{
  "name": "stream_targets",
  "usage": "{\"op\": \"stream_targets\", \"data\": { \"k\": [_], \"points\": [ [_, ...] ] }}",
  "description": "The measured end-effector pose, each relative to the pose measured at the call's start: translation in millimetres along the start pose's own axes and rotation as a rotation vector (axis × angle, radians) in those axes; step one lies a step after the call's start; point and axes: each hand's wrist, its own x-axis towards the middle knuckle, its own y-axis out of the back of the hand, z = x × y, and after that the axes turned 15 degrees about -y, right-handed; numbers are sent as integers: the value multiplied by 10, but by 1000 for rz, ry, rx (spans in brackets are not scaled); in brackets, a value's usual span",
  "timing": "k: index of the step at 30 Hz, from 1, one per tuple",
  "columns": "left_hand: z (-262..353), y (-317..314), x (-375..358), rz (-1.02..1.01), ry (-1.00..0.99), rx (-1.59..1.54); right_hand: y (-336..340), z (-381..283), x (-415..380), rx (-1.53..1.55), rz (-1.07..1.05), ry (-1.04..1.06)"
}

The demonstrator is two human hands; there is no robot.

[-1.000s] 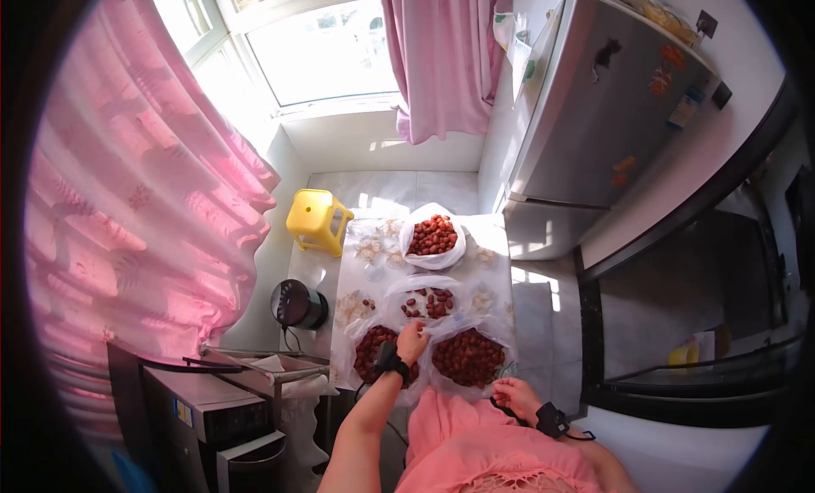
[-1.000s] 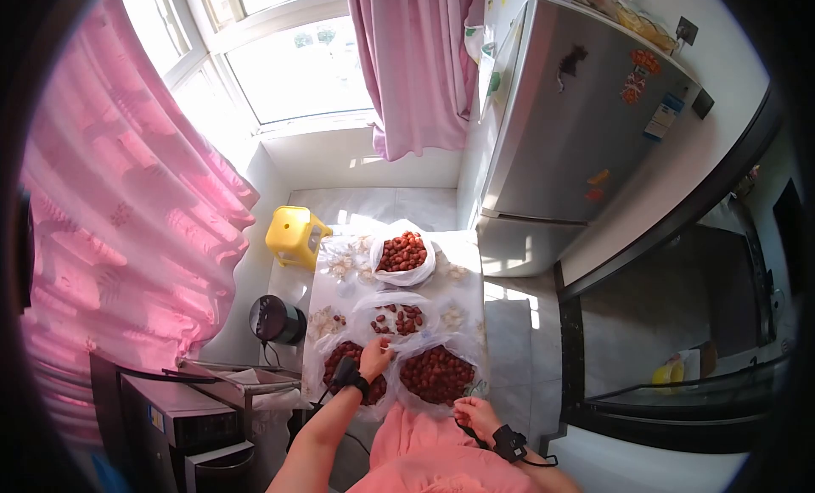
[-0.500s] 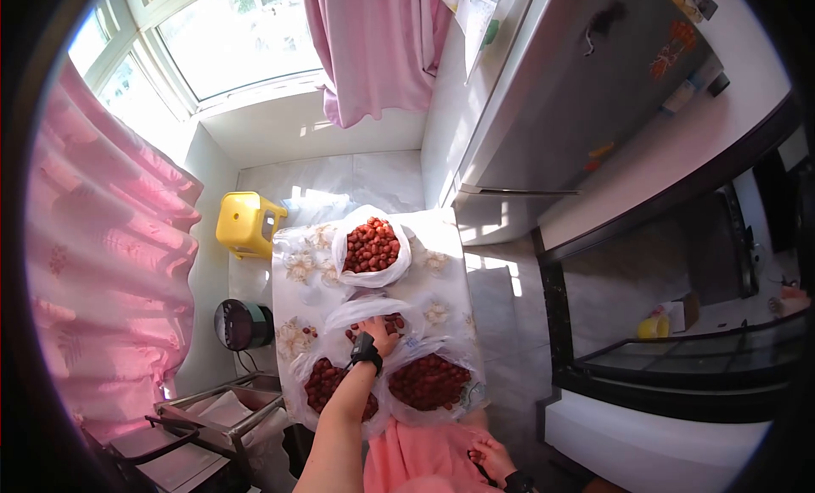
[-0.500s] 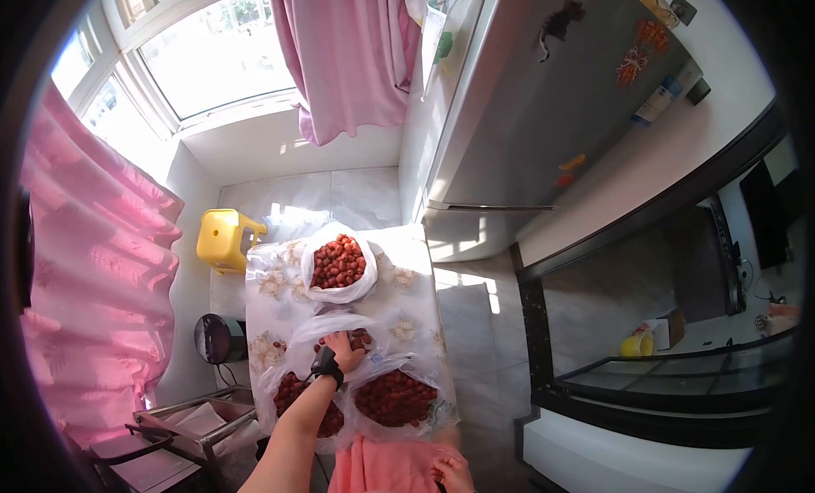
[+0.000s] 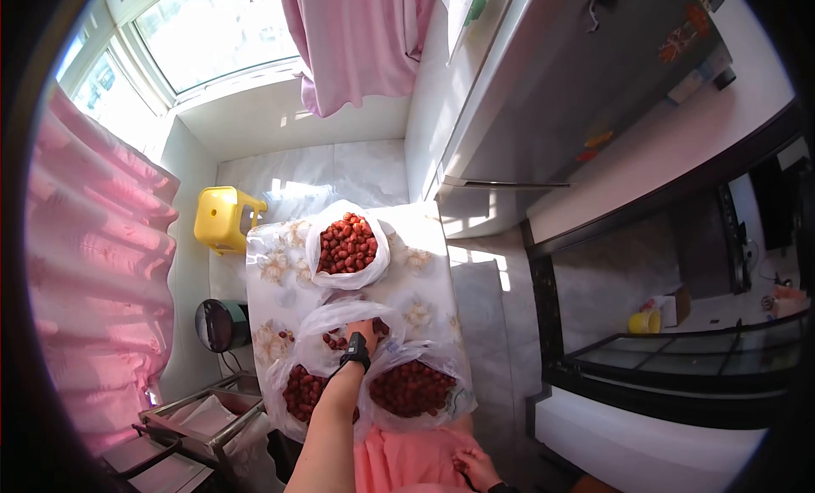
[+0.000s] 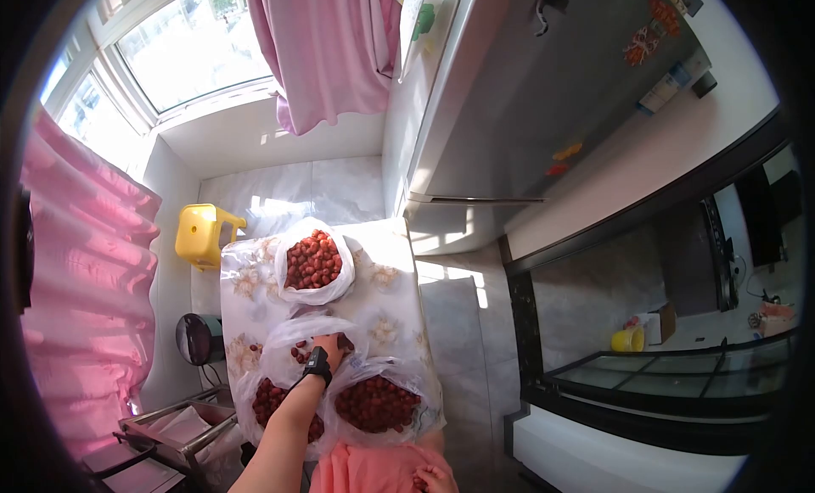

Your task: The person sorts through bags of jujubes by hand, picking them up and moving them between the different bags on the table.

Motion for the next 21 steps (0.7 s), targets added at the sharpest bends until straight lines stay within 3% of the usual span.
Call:
{"op": "stream_targets", "data": {
  "k": [3, 6, 9, 11, 12, 13, 15, 19, 21],
  "points": [
    [27, 169, 9, -70, -77, 24, 18, 14, 57, -35, -15, 16],
    [-16, 215, -22, -28, 39, -170, -20, 3, 1, -22, 8, 0],
    [-277, 29, -55, 124, 74, -323, -50, -66, -53, -45, -16, 25],
    [-15, 367, -45, 59, 591, -911, -79, -109, -104, -55, -10, 18],
    [18, 439, -54, 73, 669, -1037, -98, -129, -129, -65, -17, 26],
    [-1, 481, -71, 88, 665, -1041, -117, -149, -154, -65, -32, 20],
    [-83, 515, -123, 106, 780, -1372, -147, -186, -195, -80, -53, 23],
    [-70, 651, -208, 129, 925, -1599, -198, -185, -218, -141, -91, 54],
    [-174, 603, -290, 143, 898, -1638, -242, -187, -256, -154, -98, 60]
  ]
}}
